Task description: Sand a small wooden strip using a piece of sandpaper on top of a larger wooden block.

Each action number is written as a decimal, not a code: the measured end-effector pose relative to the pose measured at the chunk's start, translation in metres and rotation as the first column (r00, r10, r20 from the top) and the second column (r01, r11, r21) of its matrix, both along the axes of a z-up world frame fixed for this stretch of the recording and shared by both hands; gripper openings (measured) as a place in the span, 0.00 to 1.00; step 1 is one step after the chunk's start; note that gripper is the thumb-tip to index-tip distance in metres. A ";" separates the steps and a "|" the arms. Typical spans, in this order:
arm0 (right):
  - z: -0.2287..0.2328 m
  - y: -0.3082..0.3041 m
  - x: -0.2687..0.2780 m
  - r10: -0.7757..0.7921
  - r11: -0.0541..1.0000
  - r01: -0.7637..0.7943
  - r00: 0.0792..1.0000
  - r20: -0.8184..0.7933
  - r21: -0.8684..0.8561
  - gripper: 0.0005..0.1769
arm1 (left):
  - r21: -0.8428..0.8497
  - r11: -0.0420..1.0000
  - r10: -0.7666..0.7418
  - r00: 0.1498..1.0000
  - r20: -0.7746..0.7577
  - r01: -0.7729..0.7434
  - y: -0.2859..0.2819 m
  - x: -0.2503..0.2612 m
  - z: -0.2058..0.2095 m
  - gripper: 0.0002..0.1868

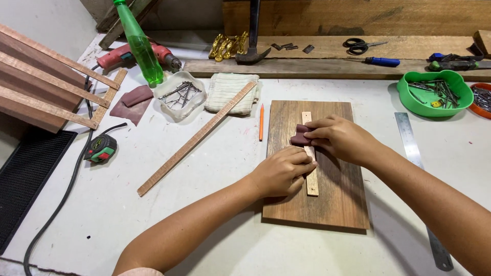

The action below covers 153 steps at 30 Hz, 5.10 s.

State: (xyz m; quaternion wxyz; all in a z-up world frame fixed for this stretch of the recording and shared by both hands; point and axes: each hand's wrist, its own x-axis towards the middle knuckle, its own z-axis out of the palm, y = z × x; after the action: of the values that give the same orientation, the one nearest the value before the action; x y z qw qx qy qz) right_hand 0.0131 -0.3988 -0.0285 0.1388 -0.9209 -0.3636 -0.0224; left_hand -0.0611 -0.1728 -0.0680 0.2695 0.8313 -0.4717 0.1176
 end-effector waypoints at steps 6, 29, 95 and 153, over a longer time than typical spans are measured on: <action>0.009 0.011 0.052 -0.084 0.996 0.084 0.996 -0.035 0.002 0.13 | -0.085 0.996 0.003 1.000 0.020 -0.001 0.000 0.002 -0.004 0.20; -0.002 0.019 0.034 -0.206 0.978 0.202 0.975 0.086 0.061 0.13 | -0.076 0.997 0.012 1.000 0.005 -0.012 0.003 0.003 -0.003 0.20; 0.003 -0.024 0.023 -0.215 0.903 0.183 0.976 0.040 0.388 0.15 | 0.070 0.997 0.025 0.995 0.092 -0.032 -0.010 0.046 0.015 0.05; -0.006 0.004 0.011 -0.021 0.989 0.005 0.994 0.107 0.148 0.13 | 0.062 0.992 0.106 0.991 0.077 -0.110 0.000 0.025 0.001 0.23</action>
State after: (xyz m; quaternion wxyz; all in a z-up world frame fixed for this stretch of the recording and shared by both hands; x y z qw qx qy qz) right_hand 0.0245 -0.3945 -0.0340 0.1863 -0.9080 -0.3617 -0.1000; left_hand -0.0364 -0.1724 -0.0666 0.2176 0.8592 -0.4392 0.1467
